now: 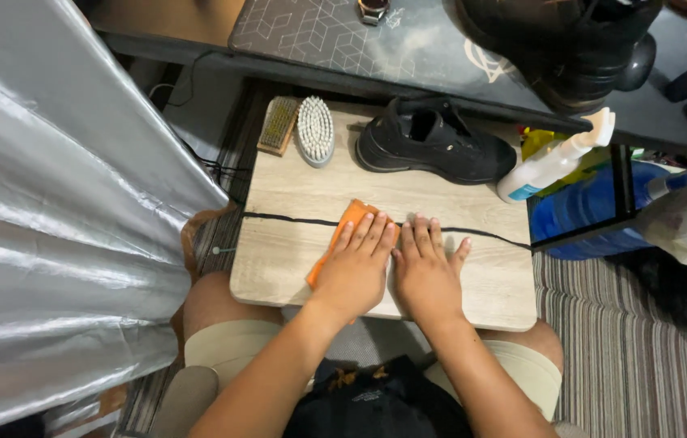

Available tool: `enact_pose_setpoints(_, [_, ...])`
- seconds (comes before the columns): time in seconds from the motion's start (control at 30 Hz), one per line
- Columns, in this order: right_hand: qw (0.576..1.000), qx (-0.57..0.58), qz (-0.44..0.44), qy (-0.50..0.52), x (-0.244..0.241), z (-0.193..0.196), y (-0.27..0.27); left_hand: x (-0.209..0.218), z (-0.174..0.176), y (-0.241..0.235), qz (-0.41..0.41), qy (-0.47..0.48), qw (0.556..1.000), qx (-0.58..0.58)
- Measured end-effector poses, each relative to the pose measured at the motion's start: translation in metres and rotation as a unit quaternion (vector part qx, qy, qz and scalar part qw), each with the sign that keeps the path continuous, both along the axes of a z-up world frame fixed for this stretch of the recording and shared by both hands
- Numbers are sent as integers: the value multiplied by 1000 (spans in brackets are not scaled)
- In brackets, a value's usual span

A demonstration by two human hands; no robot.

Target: The person folds an orange cloth and places it on a small table. They then remove a black shoelace from a shoe and wipe the lace with the cloth. The person continues to clean the shoelace by rubbing it against the cloth on the table.

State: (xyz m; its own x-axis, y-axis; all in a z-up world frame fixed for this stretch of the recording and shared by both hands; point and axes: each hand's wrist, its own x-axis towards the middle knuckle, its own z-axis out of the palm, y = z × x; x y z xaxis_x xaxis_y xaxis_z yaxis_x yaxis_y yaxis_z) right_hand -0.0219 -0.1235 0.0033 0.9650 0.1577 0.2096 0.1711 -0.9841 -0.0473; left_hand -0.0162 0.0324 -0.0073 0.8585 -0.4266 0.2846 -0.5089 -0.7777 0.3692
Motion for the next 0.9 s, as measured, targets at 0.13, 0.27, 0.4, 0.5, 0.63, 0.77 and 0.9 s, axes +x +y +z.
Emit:
enact_pose_setpoints(0.13, [996,69,52,3,2,-11,-7,-1,6,-1,14,-1,1000,7])
enact_pose_setpoints(0.27, [990,102,96,3,2,-4,-9,0,3,-2,22,0,1000,17])
enact_pose_setpoints(0.4, [983,160,93,5,0,3,-9,0,4,-2,34,3,999,10])
enact_pose_setpoints(0.5, [986,148,81,4,-1,5,-6,-2,6,-5,53,13,998,6])
enact_pose_setpoints(0.63, [989,132,63,12,-1,12,-2,2,2,-13,86,22,996,-2])
enact_pose_setpoints(0.77, [990,130,54,12,0,13,-2,5,-1,-14,118,13,993,2])
enact_pose_setpoints(0.9, [990,131,54,8,-2,15,-2,9,-2,-4,142,16,990,19])
